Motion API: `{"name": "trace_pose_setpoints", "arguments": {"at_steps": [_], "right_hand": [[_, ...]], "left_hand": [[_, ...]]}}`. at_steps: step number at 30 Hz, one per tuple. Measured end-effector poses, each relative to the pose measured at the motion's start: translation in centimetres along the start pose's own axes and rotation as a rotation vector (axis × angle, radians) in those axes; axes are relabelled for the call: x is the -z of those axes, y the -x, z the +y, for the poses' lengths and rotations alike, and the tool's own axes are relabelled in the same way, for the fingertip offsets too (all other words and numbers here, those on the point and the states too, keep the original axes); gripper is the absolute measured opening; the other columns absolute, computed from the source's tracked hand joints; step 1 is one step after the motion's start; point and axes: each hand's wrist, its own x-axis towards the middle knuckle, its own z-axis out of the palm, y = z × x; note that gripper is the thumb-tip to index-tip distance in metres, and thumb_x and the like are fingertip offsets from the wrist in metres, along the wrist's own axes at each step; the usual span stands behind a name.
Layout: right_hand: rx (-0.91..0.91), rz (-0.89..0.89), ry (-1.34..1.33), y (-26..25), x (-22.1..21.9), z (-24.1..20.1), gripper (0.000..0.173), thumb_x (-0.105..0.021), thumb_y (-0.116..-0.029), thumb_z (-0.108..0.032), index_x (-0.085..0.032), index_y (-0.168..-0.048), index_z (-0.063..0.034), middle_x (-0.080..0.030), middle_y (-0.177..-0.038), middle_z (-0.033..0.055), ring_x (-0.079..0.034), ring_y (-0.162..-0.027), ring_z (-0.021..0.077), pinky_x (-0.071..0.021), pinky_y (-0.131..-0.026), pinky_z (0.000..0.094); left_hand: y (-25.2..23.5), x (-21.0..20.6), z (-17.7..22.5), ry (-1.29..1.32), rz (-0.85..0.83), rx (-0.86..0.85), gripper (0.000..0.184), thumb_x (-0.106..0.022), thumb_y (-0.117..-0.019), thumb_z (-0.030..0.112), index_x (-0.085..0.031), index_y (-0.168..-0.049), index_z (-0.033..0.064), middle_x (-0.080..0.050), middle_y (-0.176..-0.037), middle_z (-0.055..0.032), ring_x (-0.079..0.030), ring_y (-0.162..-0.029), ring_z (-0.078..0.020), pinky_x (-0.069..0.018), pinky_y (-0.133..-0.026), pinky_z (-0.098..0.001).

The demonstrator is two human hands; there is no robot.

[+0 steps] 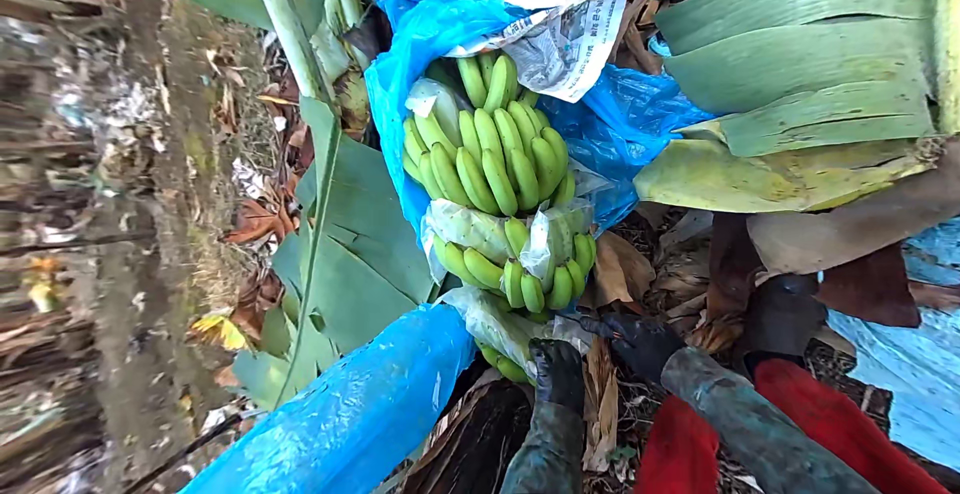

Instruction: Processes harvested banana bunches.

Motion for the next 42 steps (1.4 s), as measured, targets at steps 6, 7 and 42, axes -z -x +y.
{"name": "trace_pose_setpoints", "arguments": {"at_steps": [6,7,42], "right_hand": [[0.001,-0.027,0.093,-1.9,-1.3,-2.3,0.045,-0.047,-0.1055,-0.029,-0.049,-0.150,-0.0229,-0.062,-0.139,0.0145,-0.061,-0.126,0.0371,-0.0480,-0.104,0.0601],[-0.007,-0.025,0.105,-2.1,-1.5,-2.6,0.045,-0.047,-0.1056,-0.028,-0.049,-0.150,-0.0222,-0.062,-0.139,0.0154,-0.061,-0.125,0.0379,-0.0484,-0.103,0.0603],[-0.231,0.008,0.099,5.7,2.9,7.4,0.049,-0.057,-0.1021,-0.023,-0.052,-0.151,-0.0303,-0.055,-0.148,0.0166,-0.050,-0.137,0.0433,-0.0363,-0.112,0.0673]], "left_hand": [[-0.3,0.2,0.3,-0.015,0.016,-0.008,0.036,-0.045,-0.1019,-0.002,-0.059,-0.135,-0.0011,-0.063,-0.131,-0.0230,-0.059,-0.123,-0.0419,-0.0368,-0.105,-0.0680],[-0.4,0.1,0.3,-0.007,-0.006,-0.009,0.037,-0.044,-0.1023,-0.003,-0.058,-0.136,-0.0020,-0.062,-0.133,-0.0237,-0.057,-0.125,-0.0424,-0.0359,-0.106,-0.0685],[3.6,1.6,-1.7,0.255,-0.176,0.016,0.050,-0.064,-0.0931,0.015,-0.055,-0.142,0.0090,-0.058,-0.142,-0.0203,-0.055,-0.130,-0.0433,-0.0457,-0.101,-0.0650]]}}
